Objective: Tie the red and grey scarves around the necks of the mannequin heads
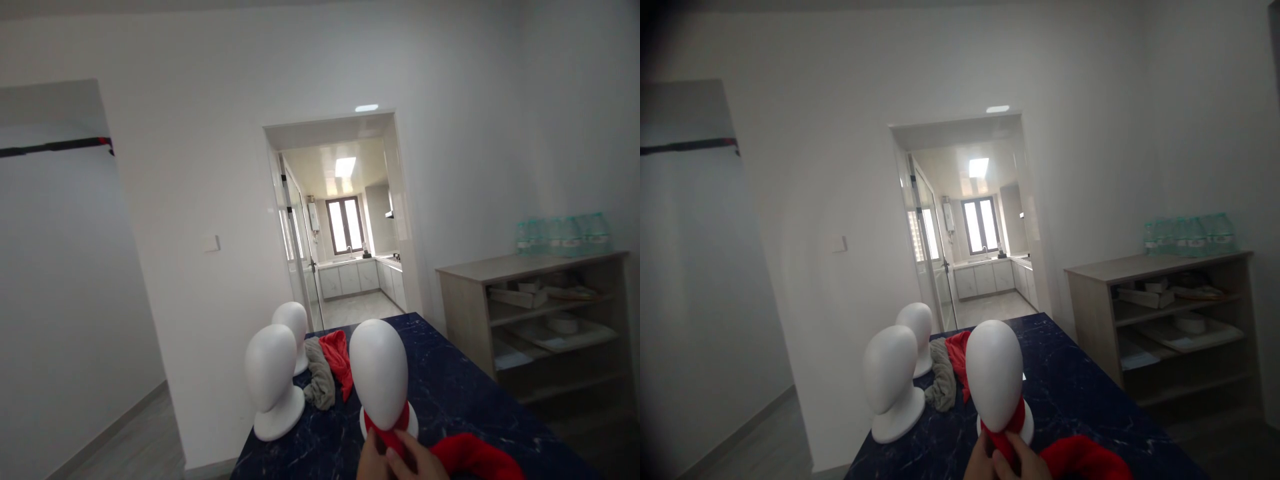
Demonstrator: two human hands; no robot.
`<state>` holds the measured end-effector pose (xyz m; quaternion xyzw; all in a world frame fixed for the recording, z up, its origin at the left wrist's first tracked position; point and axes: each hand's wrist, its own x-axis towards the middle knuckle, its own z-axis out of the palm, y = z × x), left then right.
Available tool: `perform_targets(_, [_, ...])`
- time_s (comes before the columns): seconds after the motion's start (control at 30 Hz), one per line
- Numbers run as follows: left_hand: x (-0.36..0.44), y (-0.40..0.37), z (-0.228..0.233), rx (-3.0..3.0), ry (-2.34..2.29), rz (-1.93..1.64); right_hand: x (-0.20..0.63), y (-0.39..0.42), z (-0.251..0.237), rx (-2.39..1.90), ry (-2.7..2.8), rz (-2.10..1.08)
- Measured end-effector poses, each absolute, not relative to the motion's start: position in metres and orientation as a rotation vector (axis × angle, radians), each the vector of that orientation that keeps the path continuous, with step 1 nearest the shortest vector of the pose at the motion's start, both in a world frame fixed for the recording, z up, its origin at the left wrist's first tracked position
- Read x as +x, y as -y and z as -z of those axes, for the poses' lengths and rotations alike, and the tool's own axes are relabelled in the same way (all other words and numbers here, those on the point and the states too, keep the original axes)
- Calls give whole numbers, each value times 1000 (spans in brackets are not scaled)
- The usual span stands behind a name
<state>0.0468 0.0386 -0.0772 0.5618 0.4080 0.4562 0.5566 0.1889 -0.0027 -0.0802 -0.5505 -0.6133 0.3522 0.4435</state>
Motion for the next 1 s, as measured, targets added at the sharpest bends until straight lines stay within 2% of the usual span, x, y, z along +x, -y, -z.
perform_targets(0.17, [51, -36, 88, 1325, -945, -1178, 183, -3, 64, -1059, 1420, -1076])
perform_targets(0.33, [58, -36, 77, 1209, -859, -1190, 187, -18, 76, -1074, 1264, -1172])
perform_targets(0.63, [52, -50, 86, 818, -819, -1224, 208, -19, 82, -1695, 1567, -435])
perform_targets(0.73, [52, -50, 86, 717, -738, -1167, 211, -12, 76, -1730, 1771, -34])
perform_targets(0.83, [49, -51, 84, 731, -694, -1137, 208, -8, 75, -1560, 1971, 309])
perform_targets(0.9, [46, -52, 83, 739, -683, -1133, 204, -7, 79, -1457, 2023, 315])
perform_targets(1.0, [45, -51, 82, 672, -686, -1115, 195, -2, 89, -1499, 1951, 110])
